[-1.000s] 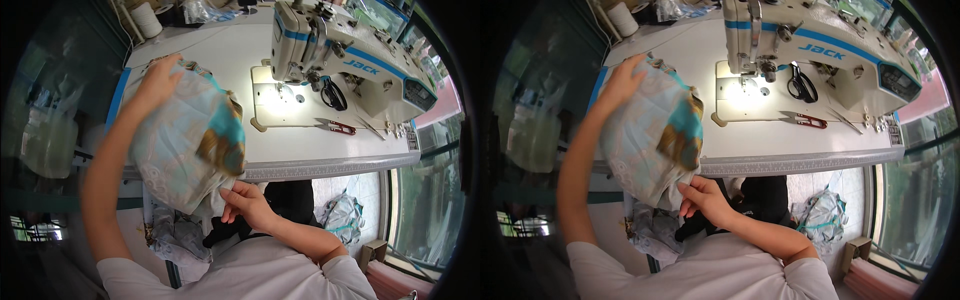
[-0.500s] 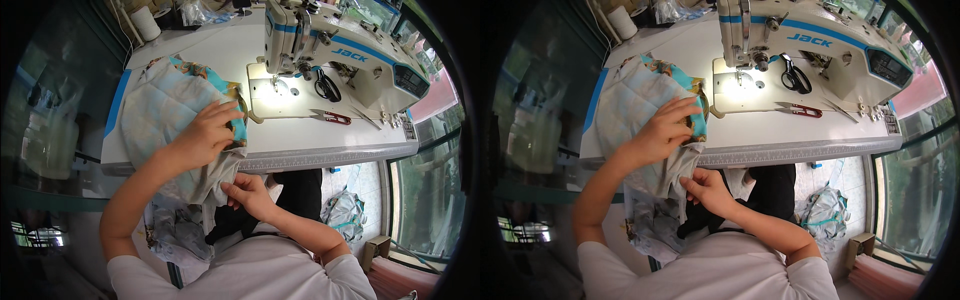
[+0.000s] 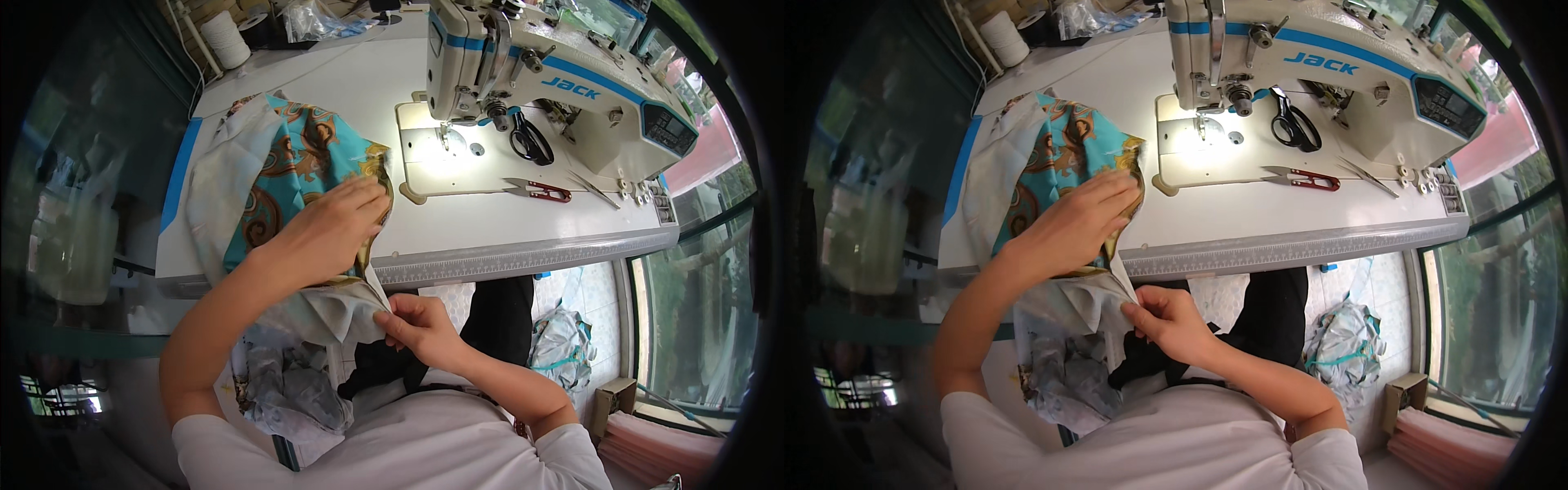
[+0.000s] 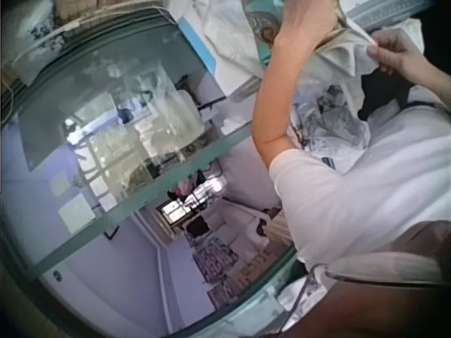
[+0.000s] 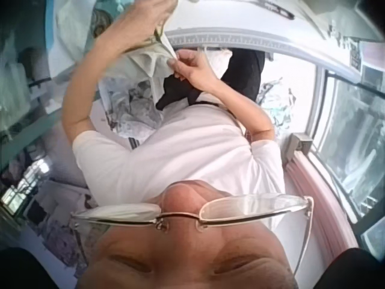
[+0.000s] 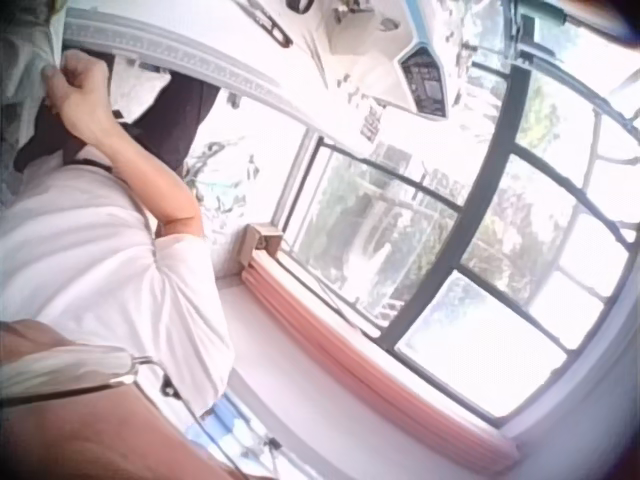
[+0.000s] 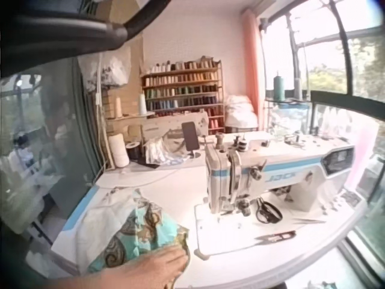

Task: The person prepares a patterned fabric mask by aligning a green elastic strap along the edge. They then use a sewing machine to stitch the strap onto the mask, guiding the fabric with both hands to ensure a straight seam. The person trims excess thread and adjusts the mask position during the process.

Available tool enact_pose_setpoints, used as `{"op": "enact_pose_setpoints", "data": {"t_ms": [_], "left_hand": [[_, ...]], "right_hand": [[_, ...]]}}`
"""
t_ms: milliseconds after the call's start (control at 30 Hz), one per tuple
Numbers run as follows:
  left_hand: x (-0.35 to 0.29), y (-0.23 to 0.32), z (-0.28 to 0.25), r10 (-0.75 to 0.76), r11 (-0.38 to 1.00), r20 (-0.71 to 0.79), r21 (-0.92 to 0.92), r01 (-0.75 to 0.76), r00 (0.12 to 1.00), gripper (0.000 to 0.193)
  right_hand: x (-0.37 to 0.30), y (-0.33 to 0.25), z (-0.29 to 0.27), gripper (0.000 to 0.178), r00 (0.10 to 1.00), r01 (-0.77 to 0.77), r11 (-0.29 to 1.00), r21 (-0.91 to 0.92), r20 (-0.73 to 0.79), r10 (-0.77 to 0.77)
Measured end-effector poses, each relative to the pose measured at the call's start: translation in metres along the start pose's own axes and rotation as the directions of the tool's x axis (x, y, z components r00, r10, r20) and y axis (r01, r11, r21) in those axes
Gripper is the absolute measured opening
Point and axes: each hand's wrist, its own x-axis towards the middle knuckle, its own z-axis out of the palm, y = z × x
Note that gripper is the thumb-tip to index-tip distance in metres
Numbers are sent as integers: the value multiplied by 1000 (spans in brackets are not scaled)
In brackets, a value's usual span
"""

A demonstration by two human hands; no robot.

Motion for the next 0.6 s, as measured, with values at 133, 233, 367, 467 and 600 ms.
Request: {"op": "enact_pose_setpoints", "data": {"t_ms": [133,233,367,467,600], "left_hand": [[30,-19,36,75,995,-54,65,-71,996,55],[48,-8,51,128,991,-54,-19,-129,990,60],[56,6,58,127,991,-81,-18,-129,989,64],[65,9,63,138,990,-102,2,-139,985,65],[77,9,54,156,988,-91,22,-155,984,66]], "right_hand": [[-31,0,-18,18,991,-122,991,62,69,118],[-61,4,-35,22,989,-101,994,48,112,95],[-70,-46,-74,12,982,188,779,-599,127,-139],[-59,-95,-137,22,791,112,355,-928,-132,-597],[-15,-125,-191,23,699,-77,-195,-978,86,-710]]}}
